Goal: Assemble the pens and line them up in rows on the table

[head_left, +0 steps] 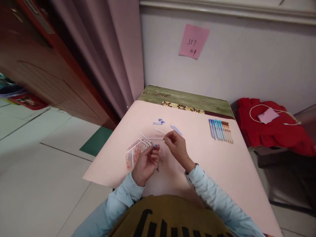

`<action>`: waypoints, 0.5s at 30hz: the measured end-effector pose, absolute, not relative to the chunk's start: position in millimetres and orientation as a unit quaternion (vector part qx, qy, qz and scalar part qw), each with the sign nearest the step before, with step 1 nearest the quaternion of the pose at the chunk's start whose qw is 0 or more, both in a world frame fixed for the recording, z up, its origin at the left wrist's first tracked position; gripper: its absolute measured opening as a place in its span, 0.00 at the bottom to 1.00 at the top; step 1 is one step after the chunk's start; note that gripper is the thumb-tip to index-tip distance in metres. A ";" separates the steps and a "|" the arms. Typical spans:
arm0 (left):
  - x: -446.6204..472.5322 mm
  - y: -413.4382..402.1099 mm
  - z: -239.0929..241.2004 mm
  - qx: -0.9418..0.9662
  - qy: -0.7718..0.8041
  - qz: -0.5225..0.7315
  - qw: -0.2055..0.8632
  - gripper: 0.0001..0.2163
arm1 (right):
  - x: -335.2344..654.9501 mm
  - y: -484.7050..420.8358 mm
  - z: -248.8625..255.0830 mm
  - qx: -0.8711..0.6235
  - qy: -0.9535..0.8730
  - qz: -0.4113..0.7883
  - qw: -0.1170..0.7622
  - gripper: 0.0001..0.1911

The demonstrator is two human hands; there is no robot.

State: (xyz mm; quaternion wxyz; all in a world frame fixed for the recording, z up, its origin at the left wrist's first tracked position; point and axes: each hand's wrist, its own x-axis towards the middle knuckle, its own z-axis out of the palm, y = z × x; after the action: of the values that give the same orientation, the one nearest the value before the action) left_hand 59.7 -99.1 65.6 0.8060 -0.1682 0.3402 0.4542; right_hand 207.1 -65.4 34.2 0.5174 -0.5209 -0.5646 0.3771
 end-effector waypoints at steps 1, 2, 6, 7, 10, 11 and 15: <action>62.6 -100.2 64.6 -0.167 0.342 0.443 0.812 0.08 | 211.3 -72.8 37.8 -0.517 -0.535 0.404 0.532 0.07; 65.4 -100.9 64.0 -0.164 0.344 0.434 0.816 0.07 | 215.0 -79.4 40.9 -0.514 -0.507 0.428 0.544 0.08; 71.9 -99.9 66.1 -0.147 0.352 0.442 0.812 0.08 | 224.3 -99.6 51.5 -0.505 -0.428 0.485 0.571 0.10; 72.4 -99.1 67.3 -0.143 0.352 0.443 0.812 0.08 | 225.3 -103.7 54.0 -0.500 -0.422 0.493 0.574 0.10; 74.1 -97.5 69.6 -0.133 0.353 0.436 0.817 0.08 | 226.3 -114.3 61.3 -0.489 -0.461 0.474 0.569 0.08; 75.3 -97.5 69.6 -0.127 0.355 0.436 0.817 0.08 | 226.2 -117.0 63.4 -0.494 -0.491 0.444 0.564 0.06; 83.8 -99.5 67.4 -0.085 0.369 0.440 0.814 0.08 | 226.3 -120.7 67.9 -0.510 -0.594 0.303 0.543 0.02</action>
State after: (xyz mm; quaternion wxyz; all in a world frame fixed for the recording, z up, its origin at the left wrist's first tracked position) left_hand 83.8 -99.5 67.4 0.8142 -0.0852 0.3690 0.4401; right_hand 226.3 -120.7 67.9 0.5433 -0.5102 -0.5938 0.3030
